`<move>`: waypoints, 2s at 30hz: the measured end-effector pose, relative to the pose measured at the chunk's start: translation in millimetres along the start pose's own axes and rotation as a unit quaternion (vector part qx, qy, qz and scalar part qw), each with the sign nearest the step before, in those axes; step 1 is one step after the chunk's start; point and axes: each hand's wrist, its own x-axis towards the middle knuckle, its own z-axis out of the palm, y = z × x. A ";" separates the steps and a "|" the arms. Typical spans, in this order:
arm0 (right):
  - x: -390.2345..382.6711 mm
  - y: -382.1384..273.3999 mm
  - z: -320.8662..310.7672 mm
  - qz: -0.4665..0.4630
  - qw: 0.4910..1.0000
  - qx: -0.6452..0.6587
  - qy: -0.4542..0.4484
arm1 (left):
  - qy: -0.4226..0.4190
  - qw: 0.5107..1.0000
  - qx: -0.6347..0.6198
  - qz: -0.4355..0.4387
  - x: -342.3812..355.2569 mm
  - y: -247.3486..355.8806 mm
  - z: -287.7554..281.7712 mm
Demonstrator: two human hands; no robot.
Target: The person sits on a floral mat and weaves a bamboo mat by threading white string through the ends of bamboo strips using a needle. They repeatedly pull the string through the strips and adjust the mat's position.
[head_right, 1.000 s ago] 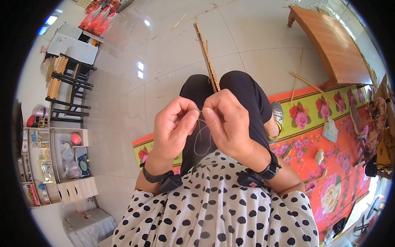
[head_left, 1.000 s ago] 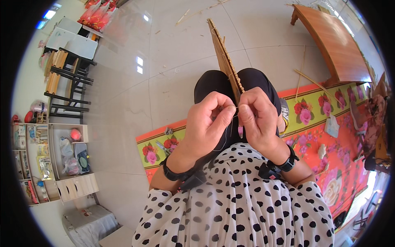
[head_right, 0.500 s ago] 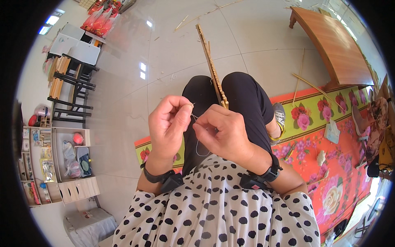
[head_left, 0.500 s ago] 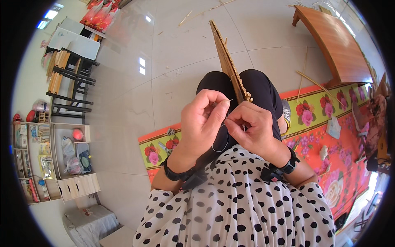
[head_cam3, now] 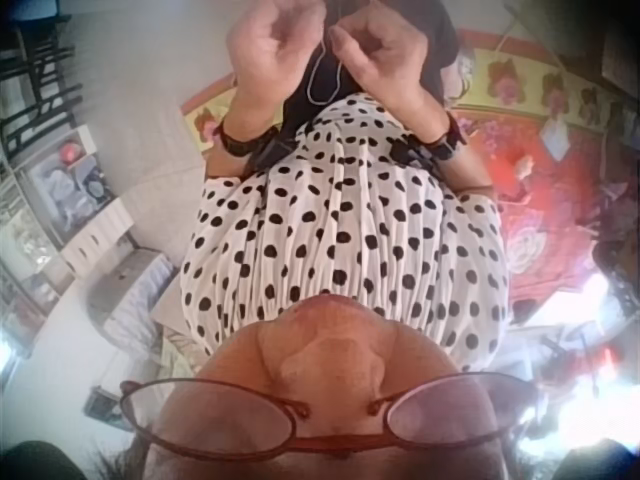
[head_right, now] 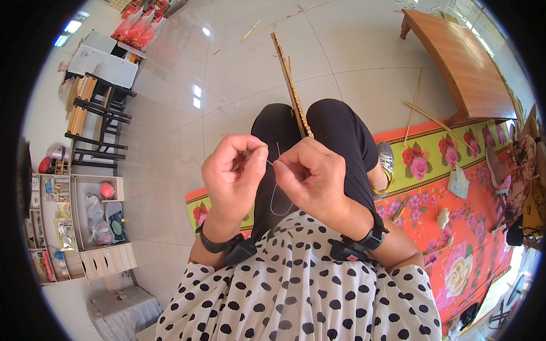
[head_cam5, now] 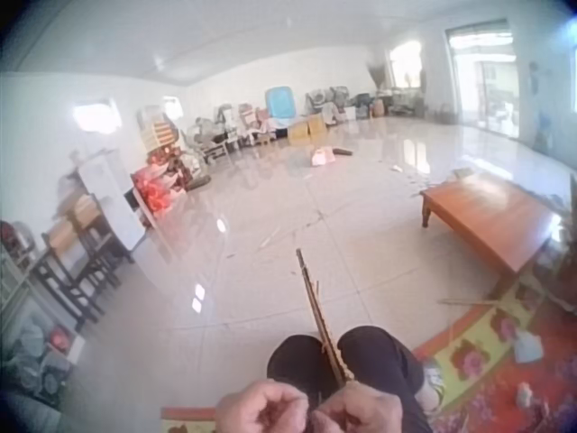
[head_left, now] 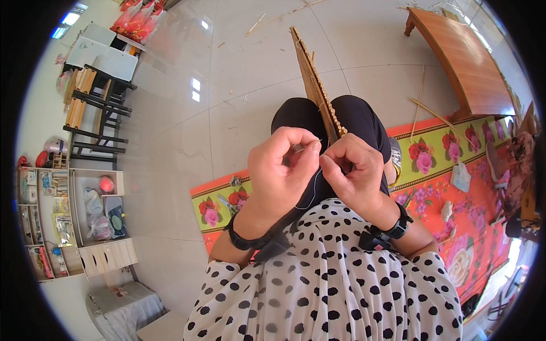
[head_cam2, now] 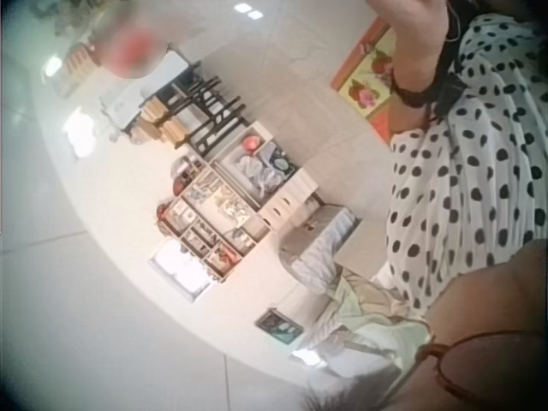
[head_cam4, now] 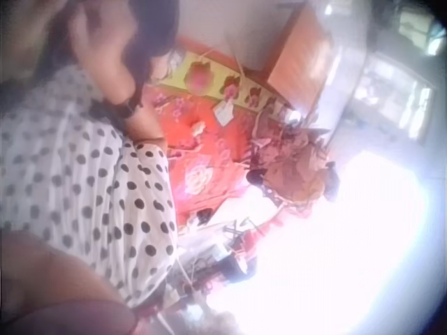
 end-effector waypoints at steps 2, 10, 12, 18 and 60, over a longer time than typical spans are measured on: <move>-0.5 1.2 2.0 -0.012 1.000 0.003 0.009 | 0.005 0.999 0.018 0.038 0.7 0.2 3.3; -0.9 4.9 4.5 -0.031 0.999 0.006 0.024 | -0.017 0.997 0.042 0.064 5.4 4.3 7.0; -1.0 6.0 3.8 -0.025 0.999 0.007 0.026 | -0.019 0.997 0.042 0.055 5.9 4.1 8.1; -0.8 6.0 3.5 -0.036 0.999 -0.003 0.027 | -0.019 0.999 0.027 0.012 5.4 7.4 9.6; -0.7 1.4 4.9 -0.053 0.997 -0.024 0.049 | -0.011 0.998 0.027 0.048 3.8 1.1 8.3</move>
